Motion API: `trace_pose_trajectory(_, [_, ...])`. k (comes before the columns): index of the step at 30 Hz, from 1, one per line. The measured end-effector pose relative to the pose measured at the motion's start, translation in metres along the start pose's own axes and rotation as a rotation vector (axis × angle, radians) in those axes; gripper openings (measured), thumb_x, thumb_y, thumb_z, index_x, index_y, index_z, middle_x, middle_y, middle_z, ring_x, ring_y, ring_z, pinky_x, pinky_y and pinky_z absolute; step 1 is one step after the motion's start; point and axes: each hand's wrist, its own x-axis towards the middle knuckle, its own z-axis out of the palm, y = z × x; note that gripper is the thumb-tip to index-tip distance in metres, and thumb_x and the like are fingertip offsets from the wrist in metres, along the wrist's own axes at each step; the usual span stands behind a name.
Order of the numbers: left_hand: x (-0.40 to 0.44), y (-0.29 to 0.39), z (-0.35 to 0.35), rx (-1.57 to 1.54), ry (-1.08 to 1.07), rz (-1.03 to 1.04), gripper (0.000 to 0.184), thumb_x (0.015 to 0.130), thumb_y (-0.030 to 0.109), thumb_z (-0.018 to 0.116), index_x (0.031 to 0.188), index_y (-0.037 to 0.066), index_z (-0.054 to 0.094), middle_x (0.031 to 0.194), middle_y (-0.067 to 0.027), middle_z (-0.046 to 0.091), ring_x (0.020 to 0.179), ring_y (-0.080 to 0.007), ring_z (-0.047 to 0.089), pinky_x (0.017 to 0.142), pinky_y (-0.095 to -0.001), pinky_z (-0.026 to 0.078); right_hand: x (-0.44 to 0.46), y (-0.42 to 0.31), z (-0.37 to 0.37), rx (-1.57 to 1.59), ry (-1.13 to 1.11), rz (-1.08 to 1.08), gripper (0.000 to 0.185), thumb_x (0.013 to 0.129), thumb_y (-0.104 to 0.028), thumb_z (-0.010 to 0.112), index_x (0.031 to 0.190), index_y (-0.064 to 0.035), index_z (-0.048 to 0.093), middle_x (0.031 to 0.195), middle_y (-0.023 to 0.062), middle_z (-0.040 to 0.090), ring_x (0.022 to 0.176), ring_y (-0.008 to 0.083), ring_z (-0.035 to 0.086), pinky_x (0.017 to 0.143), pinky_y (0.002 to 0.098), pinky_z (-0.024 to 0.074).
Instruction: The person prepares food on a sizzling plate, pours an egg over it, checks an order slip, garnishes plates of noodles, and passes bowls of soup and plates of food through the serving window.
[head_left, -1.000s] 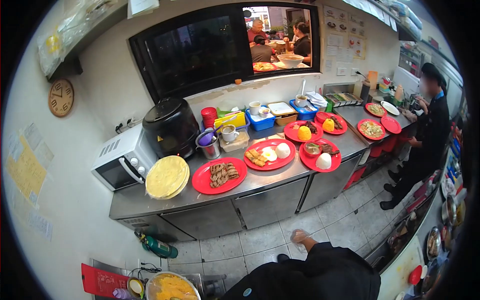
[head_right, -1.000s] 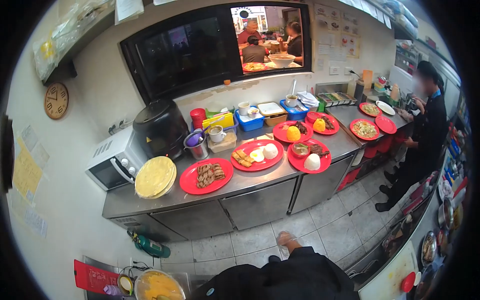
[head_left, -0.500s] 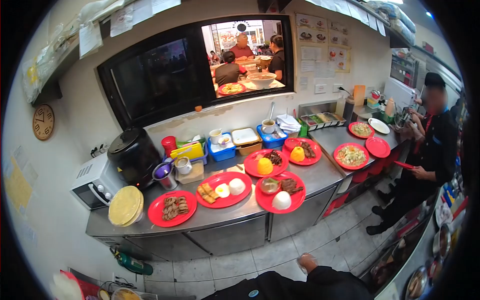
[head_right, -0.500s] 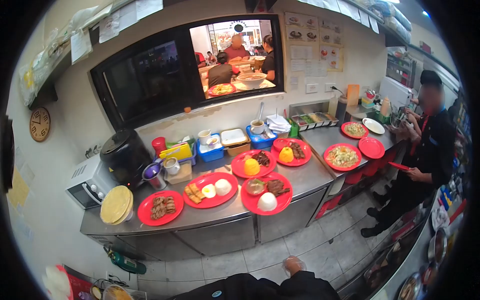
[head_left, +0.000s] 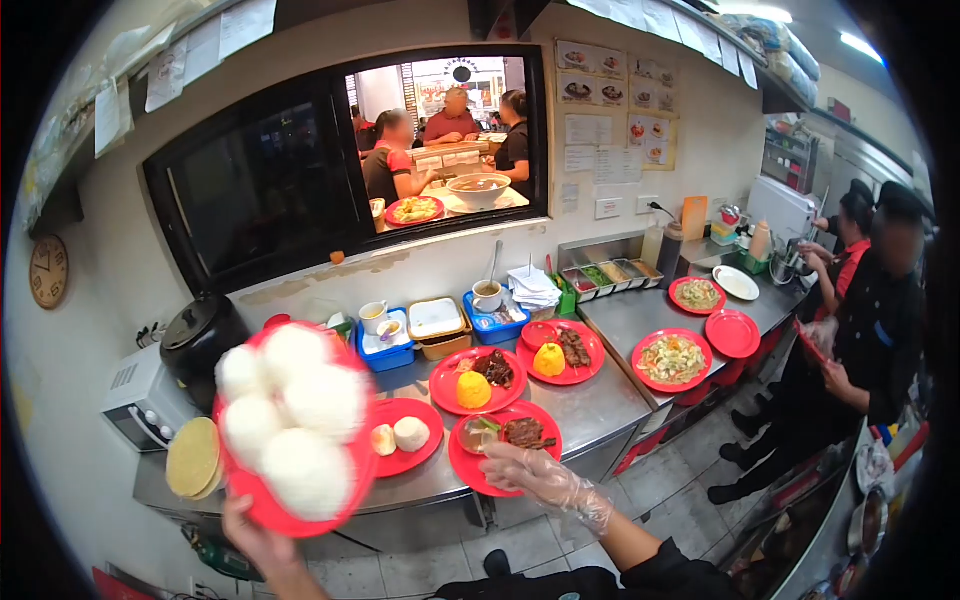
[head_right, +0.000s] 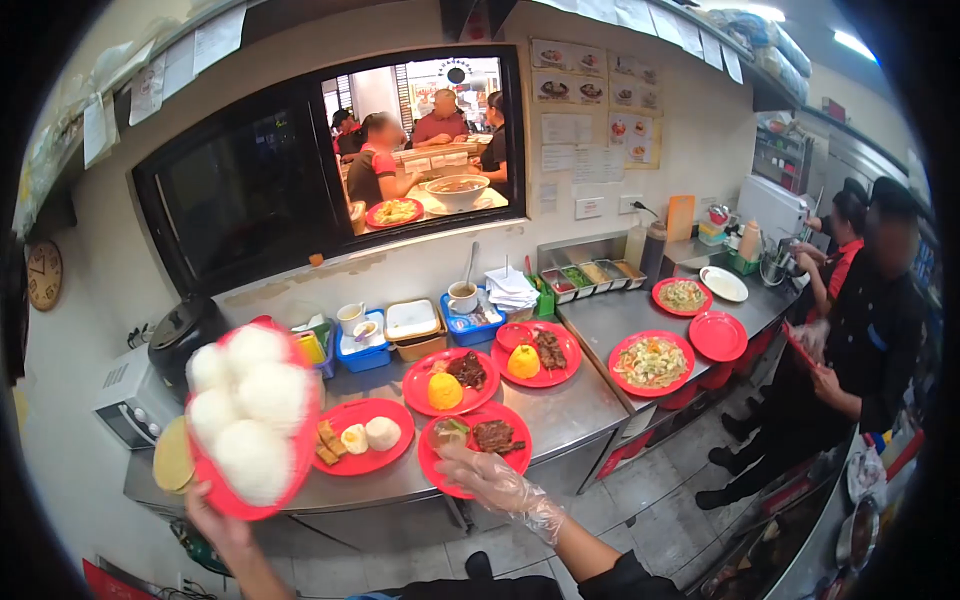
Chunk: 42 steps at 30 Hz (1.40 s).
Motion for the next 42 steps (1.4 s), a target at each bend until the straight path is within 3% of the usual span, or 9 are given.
trace_pose_trajectory(1, [0.007, -0.034, 0.001, -0.014, 0.002, -0.089, 0.057, 0.066, 0.007, 0.050, 0.121, -0.002, 0.042, 0.112, -0.0130, 0.054, 0.104, -0.0250, 0.053, 0.091, -0.0382, 0.043, 0.005, -0.013, 0.004, -0.013, 0.001, 0.009, 0.047, 0.091, -0.024, 0.047, 0.130, -0.0005, 0.035, 0.121, 0.0127, 0.053, 0.106, 0.0222, 0.054, 0.087, 0.0322, 0.0440])
trace_pose_trajectory(3, [0.015, -0.090, 0.034, -0.076, -0.085, -0.280, 0.057, 0.063, 0.002, 0.049, 0.120, -0.001, 0.042, 0.102, -0.0096, 0.056, 0.098, -0.0213, 0.054, 0.088, -0.0355, 0.045, 0.019, -0.040, 0.004, 0.636, -0.050, -0.149, 0.049, 0.091, -0.024, 0.048, 0.131, 0.0009, 0.033, 0.120, 0.0119, 0.053, 0.106, 0.0210, 0.053, 0.088, 0.0329, 0.0445])
trace_pose_trajectory(4, [0.021, -0.129, 0.028, -0.109, -0.027, -0.390, 0.058, 0.062, -0.001, 0.050, 0.119, 0.001, 0.042, 0.100, -0.0091, 0.055, 0.096, -0.0212, 0.054, 0.086, -0.0354, 0.046, 0.018, -0.051, 0.001, 0.599, -0.059, -0.132, 0.049, 0.091, -0.024, 0.048, 0.131, 0.0009, 0.033, 0.120, 0.0119, 0.053, 0.106, 0.0210, 0.053, 0.088, 0.0329, 0.0445])
trace_pose_trajectory(9, [0.023, -0.246, 0.095, -0.228, -0.266, -0.767, 0.058, 0.068, -0.006, 0.049, 0.123, 0.003, 0.038, 0.110, -0.0110, 0.054, 0.098, -0.0216, 0.056, 0.089, -0.0362, 0.046, -0.014, -0.051, -0.062, 0.383, 0.722, -0.159, 0.042, 0.077, -0.011, 0.063, 0.113, 0.0065, 0.049, 0.113, 0.0150, 0.055, 0.095, 0.0195, 0.059, 0.085, 0.0331, 0.0474])
trace_pose_trajectory(13, [0.021, -0.312, 0.127, -0.277, -0.316, -0.944, 0.052, 0.072, -0.006, 0.047, 0.122, 0.003, 0.038, 0.115, -0.0123, 0.052, 0.103, -0.0222, 0.055, 0.089, -0.0363, 0.047, -0.018, -0.055, -0.115, 0.437, 0.746, -0.246, 0.042, 0.079, -0.009, 0.056, 0.115, 0.0098, 0.045, 0.109, 0.0188, 0.056, 0.096, 0.0271, 0.059, 0.089, 0.0380, 0.0459])
trace_pose_trajectory(27, [0.011, -0.460, 0.236, -0.078, -0.066, -0.640, 0.056, 0.074, -0.004, 0.053, 0.124, 0.009, 0.032, 0.105, -0.0108, 0.056, 0.090, -0.0208, 0.060, 0.075, -0.0374, 0.052, 0.040, -0.071, -0.356, 0.621, 0.366, -0.117, 0.045, 0.078, -0.010, 0.056, 0.116, 0.0111, 0.044, 0.110, 0.0199, 0.055, 0.097, 0.0278, 0.058, 0.089, 0.0381, 0.0452])
trace_pose_trajectory(35, [0.025, -0.446, 0.235, 0.259, -0.145, -0.574, 0.057, 0.083, 0.007, 0.056, 0.130, 0.010, 0.024, 0.110, -0.0152, 0.057, 0.090, -0.0225, 0.062, 0.077, -0.0387, 0.052, 0.077, -0.072, -0.382, 0.700, 0.195, -0.055, 0.046, 0.078, -0.010, 0.056, 0.116, 0.0119, 0.043, 0.110, 0.0205, 0.055, 0.098, 0.0282, 0.057, 0.090, 0.0381, 0.0449])
trace_pose_trajectory(40, [0.038, -0.432, 0.209, 0.064, -0.275, -0.727, 0.047, 0.087, 0.017, 0.055, 0.127, 0.006, 0.032, 0.103, -0.0137, 0.059, 0.091, -0.0212, 0.061, 0.078, -0.0355, 0.051, 0.081, -0.073, -0.377, 0.724, 0.196, -0.077, 0.047, 0.077, -0.011, 0.056, 0.116, 0.0124, 0.042, 0.111, 0.0209, 0.055, 0.099, 0.0284, 0.057, 0.090, 0.0381, 0.0446])
trace_pose_trajectory(42, [0.035, -0.430, 0.203, 0.625, -0.338, -0.632, 0.040, 0.089, 0.023, 0.051, 0.122, 0.004, 0.039, 0.100, -0.0122, 0.060, 0.092, -0.0220, 0.061, 0.079, -0.0347, 0.049, 0.082, -0.058, -0.390, 0.736, 0.168, -0.024, 0.049, 0.076, -0.011, 0.055, 0.116, 0.0134, 0.041, 0.112, 0.0218, 0.054, 0.101, 0.0288, 0.056, 0.091, 0.0382, 0.0435])
